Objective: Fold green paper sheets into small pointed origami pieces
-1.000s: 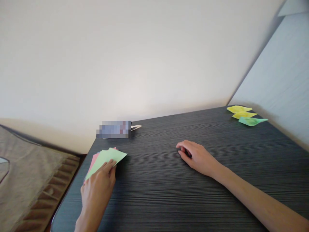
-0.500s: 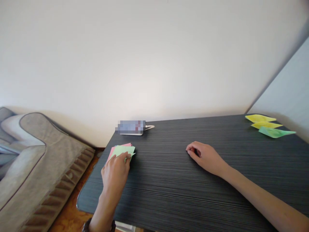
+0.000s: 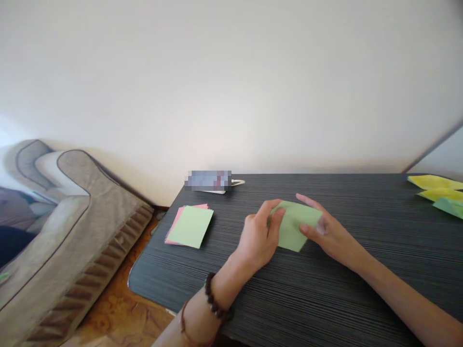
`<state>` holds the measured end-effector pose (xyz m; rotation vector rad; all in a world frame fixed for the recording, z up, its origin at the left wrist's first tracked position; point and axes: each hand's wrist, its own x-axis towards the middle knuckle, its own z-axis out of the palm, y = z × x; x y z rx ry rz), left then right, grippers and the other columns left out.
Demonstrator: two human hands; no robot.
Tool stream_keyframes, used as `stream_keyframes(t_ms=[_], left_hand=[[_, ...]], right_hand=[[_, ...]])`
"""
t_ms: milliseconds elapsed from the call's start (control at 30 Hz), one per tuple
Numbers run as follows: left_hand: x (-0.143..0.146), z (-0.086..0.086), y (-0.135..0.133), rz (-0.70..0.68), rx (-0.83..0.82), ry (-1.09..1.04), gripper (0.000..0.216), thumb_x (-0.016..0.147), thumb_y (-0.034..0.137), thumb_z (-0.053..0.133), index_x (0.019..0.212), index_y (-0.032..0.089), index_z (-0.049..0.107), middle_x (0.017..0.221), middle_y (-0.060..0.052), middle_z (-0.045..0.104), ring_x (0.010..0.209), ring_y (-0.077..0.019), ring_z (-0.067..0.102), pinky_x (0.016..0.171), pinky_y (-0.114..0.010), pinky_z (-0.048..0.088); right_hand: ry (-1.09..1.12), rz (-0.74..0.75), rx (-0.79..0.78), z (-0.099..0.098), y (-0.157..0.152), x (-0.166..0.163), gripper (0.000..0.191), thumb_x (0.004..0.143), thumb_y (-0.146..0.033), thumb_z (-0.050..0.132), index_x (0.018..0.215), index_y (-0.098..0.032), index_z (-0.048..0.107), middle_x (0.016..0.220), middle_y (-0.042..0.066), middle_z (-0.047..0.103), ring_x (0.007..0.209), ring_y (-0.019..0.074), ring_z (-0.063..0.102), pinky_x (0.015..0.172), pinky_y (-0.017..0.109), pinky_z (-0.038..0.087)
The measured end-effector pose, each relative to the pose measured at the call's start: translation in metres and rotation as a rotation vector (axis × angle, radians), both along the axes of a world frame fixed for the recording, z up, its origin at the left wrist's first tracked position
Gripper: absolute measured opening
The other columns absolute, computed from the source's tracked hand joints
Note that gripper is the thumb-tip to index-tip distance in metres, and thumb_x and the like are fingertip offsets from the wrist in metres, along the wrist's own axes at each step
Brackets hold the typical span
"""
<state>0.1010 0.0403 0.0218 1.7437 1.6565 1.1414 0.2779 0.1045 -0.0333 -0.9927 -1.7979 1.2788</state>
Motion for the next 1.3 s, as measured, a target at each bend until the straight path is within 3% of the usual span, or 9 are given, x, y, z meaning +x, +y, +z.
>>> stream_keyframes(t_ms=[133, 267, 367, 500, 600, 733, 933, 1100, 1300], left_hand=[[0.012, -0.025, 0.042, -0.105, -0.235, -0.292, 0.028, 0.093, 0.036, 0.042, 0.108, 0.015, 0.054, 0.075, -0.004, 0.069, 0.061, -0.0138, 0.063, 0.054, -0.022, 0.050], [0.006, -0.038, 0.052, -0.287, -0.366, -0.469, 0.029, 0.088, 0.035, 0.053, 0.108, 0.014, 0.052, 0.082, -0.006, 0.071, 0.067, -0.0170, 0.067, 0.054, -0.024, 0.054], [-0.002, -0.038, 0.048, -0.384, -0.434, -0.483, 0.030, 0.086, 0.031, 0.055, 0.111, 0.015, 0.056, 0.089, -0.006, 0.071, 0.077, -0.0186, 0.068, 0.063, -0.027, 0.055], [-0.014, -0.035, 0.047, -0.254, -0.228, -0.061, 0.017, 0.085, 0.031, 0.056, 0.091, 0.019, 0.068, 0.079, -0.001, 0.071, 0.070, -0.0153, 0.064, 0.070, -0.028, 0.052], [-0.020, -0.035, 0.050, -0.329, 0.005, 0.100, 0.013, 0.080, 0.017, 0.060, 0.087, 0.022, 0.070, 0.094, -0.001, 0.072, 0.094, -0.0179, 0.061, 0.089, -0.031, 0.046], [-0.023, -0.035, 0.052, -0.379, -0.038, 0.168, 0.024, 0.079, 0.011, 0.060, 0.096, 0.025, 0.069, 0.093, 0.002, 0.072, 0.087, -0.0160, 0.063, 0.086, -0.031, 0.046], [-0.014, -0.026, 0.044, -0.340, -0.204, -0.139, 0.031, 0.089, 0.032, 0.052, 0.116, 0.023, 0.061, 0.101, -0.002, 0.072, 0.082, -0.0156, 0.067, 0.072, -0.024, 0.052], [-0.015, -0.021, 0.041, -0.408, -0.316, -0.376, 0.042, 0.095, 0.046, 0.035, 0.119, 0.022, 0.060, 0.121, -0.006, 0.064, 0.113, -0.0239, 0.058, 0.099, -0.037, 0.045], [-0.019, -0.018, 0.049, -0.386, -0.574, -0.519, 0.048, 0.088, 0.050, 0.049, 0.119, 0.015, 0.057, 0.080, -0.005, 0.073, 0.071, -0.0196, 0.069, 0.066, -0.029, 0.057]], right_hand=[[-0.122, -0.216, 0.009, 0.001, 0.008, 0.006, 0.040, 0.075, -0.051, 0.064, 0.101, -0.020, 0.062, 0.086, 0.004, 0.069, 0.071, 0.0191, 0.063, 0.060, 0.029, 0.051], [-0.186, -0.264, 0.082, 0.005, 0.014, 0.014, 0.031, 0.080, -0.049, 0.060, 0.084, -0.019, 0.067, 0.074, 0.002, 0.068, 0.060, 0.0159, 0.060, 0.049, 0.025, 0.046], [-0.189, -0.247, 0.100, 0.008, 0.016, 0.018, 0.028, 0.081, -0.045, 0.060, 0.088, -0.019, 0.068, 0.078, 0.003, 0.070, 0.064, 0.0165, 0.063, 0.052, 0.025, 0.048], [-0.252, 0.027, 0.237, 0.012, 0.021, 0.024, 0.017, 0.084, -0.033, 0.061, 0.094, -0.023, 0.070, 0.092, 0.002, 0.073, 0.080, 0.0169, 0.067, 0.070, 0.028, 0.052], [-0.271, 0.181, 0.390, 0.012, 0.023, 0.029, 0.018, 0.088, -0.021, 0.055, 0.099, -0.024, 0.069, 0.096, 0.002, 0.072, 0.088, 0.0150, 0.065, 0.078, 0.029, 0.051], [-0.349, 0.234, 0.529, 0.011, 0.020, 0.034, 0.030, 0.089, -0.014, 0.051, 0.113, -0.026, 0.064, 0.108, 0.003, 0.068, 0.095, 0.0150, 0.062, 0.082, 0.031, 0.051], [-0.265, 0.190, 0.469, 0.012, 0.015, 0.042, 0.053, 0.082, 0.001, 0.043, 0.124, -0.028, 0.057, 0.114, 0.003, 0.066, 0.101, 0.0147, 0.063, 0.083, 0.028, 0.052], [-0.247, 0.179, 0.465, 0.013, 0.012, 0.041, 0.059, 0.078, 0.003, 0.041, 0.125, -0.029, 0.056, 0.119, 0.002, 0.064, 0.103, 0.0144, 0.062, 0.084, 0.027, 0.052], [-0.206, 0.134, 0.477, 0.016, 0.006, 0.038, 0.058, 0.077, 0.003, 0.041, 0.123, -0.029, 0.058, 0.117, 0.001, 0.065, 0.100, 0.0132, 0.064, 0.079, 0.025, 0.052]])
